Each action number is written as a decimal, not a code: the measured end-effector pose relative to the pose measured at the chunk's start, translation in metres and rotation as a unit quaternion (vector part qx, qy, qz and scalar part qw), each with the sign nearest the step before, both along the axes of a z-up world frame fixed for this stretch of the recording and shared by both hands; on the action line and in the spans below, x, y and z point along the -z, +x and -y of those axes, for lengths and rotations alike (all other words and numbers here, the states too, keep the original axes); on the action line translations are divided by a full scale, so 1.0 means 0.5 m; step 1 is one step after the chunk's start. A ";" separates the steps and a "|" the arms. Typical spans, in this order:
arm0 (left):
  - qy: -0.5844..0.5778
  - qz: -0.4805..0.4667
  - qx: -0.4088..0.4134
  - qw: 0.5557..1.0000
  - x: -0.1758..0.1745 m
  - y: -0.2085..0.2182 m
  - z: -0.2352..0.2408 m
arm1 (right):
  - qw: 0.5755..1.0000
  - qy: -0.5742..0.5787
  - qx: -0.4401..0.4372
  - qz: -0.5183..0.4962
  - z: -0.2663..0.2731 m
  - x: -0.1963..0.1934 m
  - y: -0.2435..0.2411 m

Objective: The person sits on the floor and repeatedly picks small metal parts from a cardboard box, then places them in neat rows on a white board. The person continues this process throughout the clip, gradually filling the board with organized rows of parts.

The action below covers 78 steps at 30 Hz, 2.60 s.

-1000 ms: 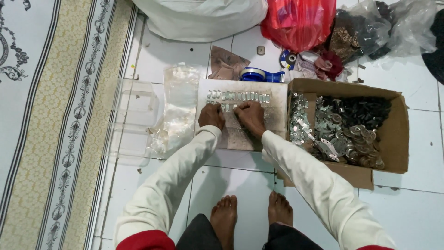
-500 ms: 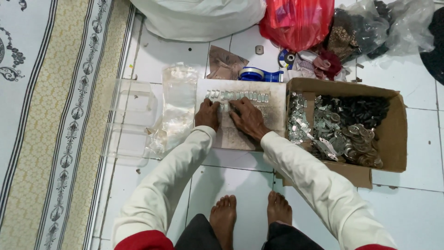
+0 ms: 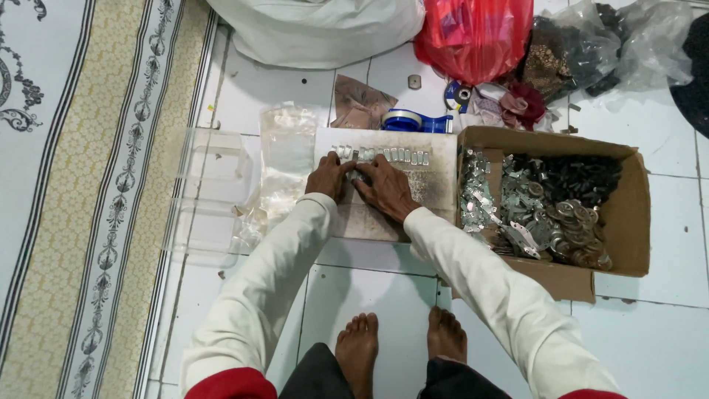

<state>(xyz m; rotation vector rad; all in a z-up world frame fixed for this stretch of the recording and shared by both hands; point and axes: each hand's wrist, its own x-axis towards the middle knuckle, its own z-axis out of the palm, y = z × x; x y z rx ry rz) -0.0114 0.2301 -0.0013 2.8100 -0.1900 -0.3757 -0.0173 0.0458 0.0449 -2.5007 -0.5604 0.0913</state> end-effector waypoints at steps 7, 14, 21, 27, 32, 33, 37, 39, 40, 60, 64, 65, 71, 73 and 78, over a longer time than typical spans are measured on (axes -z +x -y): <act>-0.012 0.038 0.036 0.999 0.003 -0.006 -0.012 | 1.000 -0.009 -0.026 -0.002 0.007 0.005 0.005; -0.015 0.058 0.053 0.997 0.019 -0.006 -0.020 | 0.998 0.027 -0.050 0.003 0.028 -0.007 0.006; -0.021 0.102 0.036 0.994 0.005 0.005 -0.004 | 0.998 0.027 -0.063 0.001 0.035 0.013 0.010; -0.015 0.129 -0.040 0.991 0.074 0.057 0.034 | 0.998 0.011 -0.062 0.000 0.037 0.017 0.012; 0.002 0.132 -0.053 0.990 0.100 0.089 0.058 | 0.998 0.013 -0.060 0.002 0.039 0.030 0.015; -0.005 0.130 -0.054 0.990 0.112 0.094 0.061 | 0.998 0.009 -0.056 0.005 0.038 0.032 0.015; -0.012 0.129 -0.067 0.989 0.107 0.086 0.068 | 0.998 0.020 -0.053 0.013 0.042 0.031 0.011; -0.015 0.119 -0.102 0.988 0.116 0.093 0.066 | 0.997 0.033 -0.066 0.017 0.044 0.032 0.014; -0.015 0.119 -0.101 0.988 0.099 0.090 0.066 | 0.997 0.033 -0.065 0.017 0.043 0.029 0.014; -0.177 -0.025 -0.301 0.937 -0.009 0.108 0.052 | 0.997 0.052 -0.063 0.006 0.047 0.013 0.011; -0.136 0.016 -0.257 0.957 -0.029 0.087 0.043 | 0.996 0.054 -0.067 0.015 0.049 0.010 0.010; -0.133 0.037 -0.220 0.966 -0.025 0.082 0.040 | 0.997 0.051 -0.065 0.002 0.046 0.003 0.010; -0.086 0.035 -0.054 0.994 -0.048 0.006 0.025 | 0.998 0.036 -0.058 -0.010 0.041 0.017 0.015; -0.083 0.031 -0.028 0.996 -0.051 -0.011 0.023 | 0.998 0.039 -0.055 -0.010 0.047 0.019 0.014; -0.056 0.029 -0.001 0.998 -0.031 -0.007 0.019 | 0.996 0.081 -0.046 0.014 0.069 0.036 0.018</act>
